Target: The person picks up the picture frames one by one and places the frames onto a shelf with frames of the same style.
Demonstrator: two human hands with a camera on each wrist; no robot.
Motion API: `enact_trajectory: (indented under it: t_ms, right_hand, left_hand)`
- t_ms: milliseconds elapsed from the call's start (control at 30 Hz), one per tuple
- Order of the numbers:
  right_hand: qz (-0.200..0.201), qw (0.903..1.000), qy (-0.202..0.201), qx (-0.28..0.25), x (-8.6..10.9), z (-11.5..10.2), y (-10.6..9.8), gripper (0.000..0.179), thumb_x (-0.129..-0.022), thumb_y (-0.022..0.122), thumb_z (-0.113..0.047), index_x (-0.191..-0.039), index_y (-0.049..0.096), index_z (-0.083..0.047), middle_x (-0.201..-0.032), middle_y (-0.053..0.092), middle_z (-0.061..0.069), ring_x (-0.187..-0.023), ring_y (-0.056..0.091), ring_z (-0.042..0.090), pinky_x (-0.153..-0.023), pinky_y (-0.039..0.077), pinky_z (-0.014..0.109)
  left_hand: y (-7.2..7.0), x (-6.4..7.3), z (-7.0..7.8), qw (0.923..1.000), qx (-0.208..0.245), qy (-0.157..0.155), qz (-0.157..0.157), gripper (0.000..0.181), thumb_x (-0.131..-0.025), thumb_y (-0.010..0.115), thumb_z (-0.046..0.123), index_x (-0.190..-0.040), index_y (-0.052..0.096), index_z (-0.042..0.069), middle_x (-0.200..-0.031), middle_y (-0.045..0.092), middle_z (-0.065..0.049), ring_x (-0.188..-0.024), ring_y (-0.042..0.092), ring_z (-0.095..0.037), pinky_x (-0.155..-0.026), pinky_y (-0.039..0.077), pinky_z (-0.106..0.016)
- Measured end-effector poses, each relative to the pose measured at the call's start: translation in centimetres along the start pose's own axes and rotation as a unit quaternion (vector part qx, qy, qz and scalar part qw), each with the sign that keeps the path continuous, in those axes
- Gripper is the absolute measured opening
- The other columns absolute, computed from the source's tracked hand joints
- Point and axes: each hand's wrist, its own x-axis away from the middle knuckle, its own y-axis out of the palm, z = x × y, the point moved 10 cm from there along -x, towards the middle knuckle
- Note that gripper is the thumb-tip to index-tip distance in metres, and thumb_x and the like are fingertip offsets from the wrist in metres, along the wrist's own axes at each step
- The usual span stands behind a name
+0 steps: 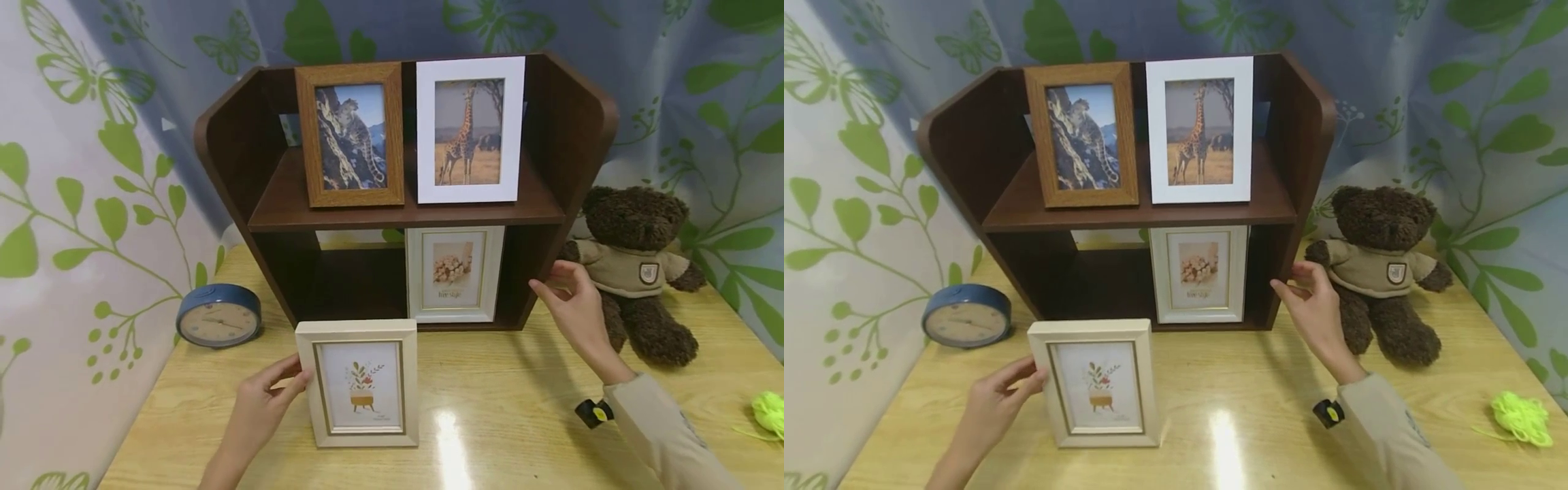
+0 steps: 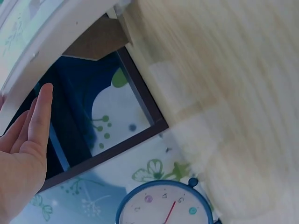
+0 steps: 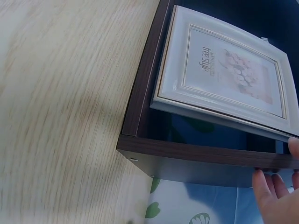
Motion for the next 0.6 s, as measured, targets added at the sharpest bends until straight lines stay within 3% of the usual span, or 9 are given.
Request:
enact_trajectory:
  t_ms: [233,600]
  right_hand:
    - [0.014,0.9997,0.015,0.013,-0.2,0.3,0.0,0.05,-0.09,0.067,-0.022,-0.129,0.045,0.0,-0.115,0.052,0.001,-0.096,0.049,-0.006,-0.08,0.043,0.003]
    - [0.025,0.9995,0.018,0.012,-0.3,0.3,0.1,0.044,-0.091,0.066,-0.017,-0.126,0.047,0.001,-0.112,0.052,-0.002,-0.094,0.048,-0.012,-0.079,0.042,0.001]
  left_hand:
    - [0.9,0.7,-0.4,0.999,0.027,-0.033,-0.012,0.034,-0.075,0.079,0.006,-0.107,0.07,-0.001,-0.093,0.072,-0.01,-0.086,0.065,-0.001,-0.063,0.058,-0.018]
    - [1.1,1.3,-0.7,0.9982,0.038,-0.04,-0.025,0.036,-0.073,0.08,0.004,-0.108,0.069,-0.001,-0.093,0.072,-0.009,-0.085,0.066,-0.002,-0.064,0.058,-0.02]
